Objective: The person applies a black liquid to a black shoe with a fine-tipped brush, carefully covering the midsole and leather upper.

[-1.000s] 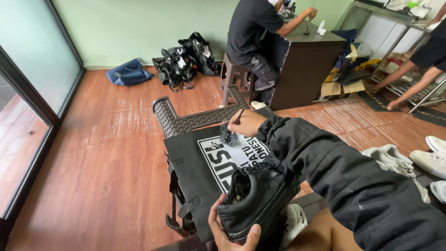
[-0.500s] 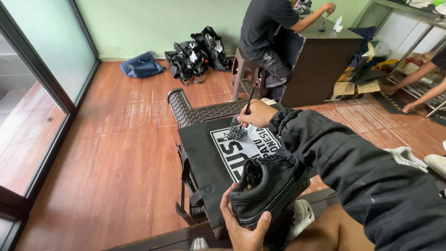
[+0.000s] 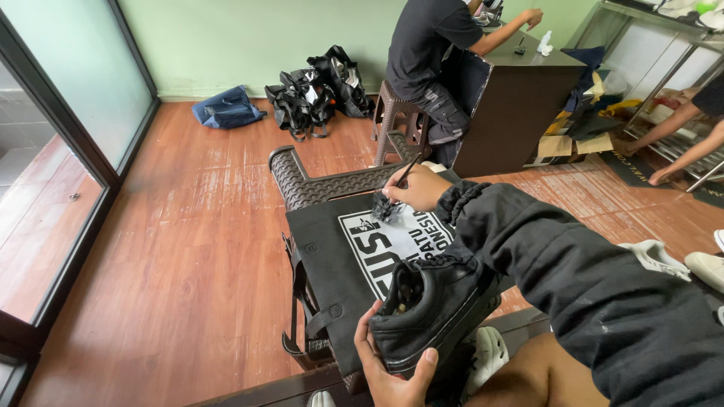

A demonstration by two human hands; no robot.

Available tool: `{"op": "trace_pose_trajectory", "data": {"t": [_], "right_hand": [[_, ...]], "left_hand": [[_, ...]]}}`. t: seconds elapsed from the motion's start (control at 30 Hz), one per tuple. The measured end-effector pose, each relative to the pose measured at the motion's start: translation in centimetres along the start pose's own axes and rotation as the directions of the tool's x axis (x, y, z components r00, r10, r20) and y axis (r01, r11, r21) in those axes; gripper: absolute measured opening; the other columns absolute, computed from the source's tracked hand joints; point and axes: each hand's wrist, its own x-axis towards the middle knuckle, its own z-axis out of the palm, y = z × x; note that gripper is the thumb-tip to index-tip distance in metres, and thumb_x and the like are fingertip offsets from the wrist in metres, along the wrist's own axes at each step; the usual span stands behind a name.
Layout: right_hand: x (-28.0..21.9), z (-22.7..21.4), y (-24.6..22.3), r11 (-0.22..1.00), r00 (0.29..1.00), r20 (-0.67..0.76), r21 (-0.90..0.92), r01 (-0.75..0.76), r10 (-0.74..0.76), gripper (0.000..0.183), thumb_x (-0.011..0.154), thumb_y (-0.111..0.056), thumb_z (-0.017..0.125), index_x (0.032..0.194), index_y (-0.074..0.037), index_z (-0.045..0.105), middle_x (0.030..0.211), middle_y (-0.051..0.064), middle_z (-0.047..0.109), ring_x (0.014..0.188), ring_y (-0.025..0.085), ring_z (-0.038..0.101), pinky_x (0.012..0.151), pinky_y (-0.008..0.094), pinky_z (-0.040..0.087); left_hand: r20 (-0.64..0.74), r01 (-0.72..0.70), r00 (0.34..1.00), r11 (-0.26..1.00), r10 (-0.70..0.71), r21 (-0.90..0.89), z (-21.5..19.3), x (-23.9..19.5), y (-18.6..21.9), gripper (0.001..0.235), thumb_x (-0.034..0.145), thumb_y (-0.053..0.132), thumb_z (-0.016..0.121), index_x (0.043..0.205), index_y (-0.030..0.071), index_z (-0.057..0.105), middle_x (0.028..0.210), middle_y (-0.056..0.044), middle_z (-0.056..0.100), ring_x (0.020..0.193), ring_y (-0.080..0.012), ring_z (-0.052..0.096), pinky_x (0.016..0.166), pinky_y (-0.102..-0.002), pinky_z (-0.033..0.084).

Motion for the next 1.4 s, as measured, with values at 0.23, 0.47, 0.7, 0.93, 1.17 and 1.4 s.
{"op": "trace_pose_trajectory", "data": {"t": [0.23, 0.47, 0.7, 0.93, 1.17, 1.4], "right_hand": [[-3.7, -4.8, -1.2, 0.981, 0.970, -0.161, -0.090, 0.172, -0.184, 0.016, 0.085, -0.031, 0.068, 0.088, -0.017, 0.075, 0.089, -0.004, 0.075, 0.084, 0.009, 0.066, 0.081, 0.025, 0.047], [-18.8, -3.6, -4.2, 0.836, 0.869, -0.349, 0.301, 0.459, -0.352, 0.032, 0.094, -0.035, 0.052, 0.072, -0.013, 0.060, 0.069, 0.000, 0.061, 0.063, 0.012, 0.058, 0.062, 0.029, 0.048], [-21.9, 1.1, 0.5, 0.865, 0.880, -0.369, 0.285, 0.413, -0.298, 0.025, 0.090, -0.030, 0.058, 0.073, -0.012, 0.065, 0.063, -0.002, 0.063, 0.054, 0.010, 0.059, 0.056, 0.024, 0.046], [-23.9, -0.6, -0.1, 0.818, 0.858, -0.431, 0.360, 0.448, -0.280, 0.023, 0.093, -0.025, 0.054, 0.076, -0.011, 0.063, 0.067, -0.001, 0.062, 0.057, 0.010, 0.055, 0.056, 0.022, 0.044], [-22.9, -0.3, 1.3, 0.929, 0.842, -0.486, 0.144, 0.341, -0.234, 0.017, 0.092, -0.025, 0.056, 0.087, -0.012, 0.066, 0.079, -0.003, 0.066, 0.052, 0.009, 0.047, 0.053, 0.024, 0.042], [-23.1, 0.4, -0.3, 0.819, 0.860, -0.315, 0.297, 0.491, -0.401, 0.018, 0.093, -0.024, 0.056, 0.083, -0.012, 0.065, 0.074, -0.002, 0.064, 0.061, 0.011, 0.057, 0.057, 0.024, 0.045]], "left_hand": [[0.015, -0.014, 1.000, 1.000, 0.014, -0.014, -0.3, 0.0, -0.7, 0.093, 0.057, 0.025, 0.086, 0.135, 0.004, 0.039, 0.140, -0.017, 0.052, 0.117, -0.0268, 0.064, 0.096, -0.034, 0.054], [-0.052, -0.086, 0.995, 0.993, 0.082, -0.078, 0.5, -0.1, -1.4, 0.097, 0.054, 0.027, 0.089, 0.134, -0.001, 0.041, 0.132, -0.023, 0.059, 0.113, -0.0335, 0.068, 0.092, -0.037, 0.057], [-0.109, -0.086, 0.989, 0.987, 0.100, 0.133, 0.2, -0.4, -1.2, 0.093, 0.054, 0.035, 0.085, 0.131, 0.001, 0.045, 0.136, -0.023, 0.058, 0.119, -0.0323, 0.064, 0.098, -0.037, 0.048], [0.186, -0.225, 0.962, 0.966, 0.200, 0.125, -1.4, -0.2, -2.0, 0.094, 0.071, 0.036, 0.083, 0.139, 0.000, 0.029, 0.145, -0.029, 0.041, 0.127, -0.0368, 0.053, 0.109, -0.044, 0.039], [0.219, -0.233, 0.950, 0.972, 0.221, 0.030, -2.1, 0.4, -2.9, 0.093, 0.072, 0.030, 0.085, 0.139, -0.001, 0.028, 0.147, -0.032, 0.036, 0.121, -0.0414, 0.058, 0.103, -0.048, 0.047], [0.187, -0.187, 0.969, 0.975, 0.164, 0.116, -1.6, 0.2, -2.0, 0.093, 0.070, 0.035, 0.084, 0.139, 0.002, 0.030, 0.146, -0.029, 0.040, 0.125, -0.0369, 0.056, 0.106, -0.043, 0.044]]}}
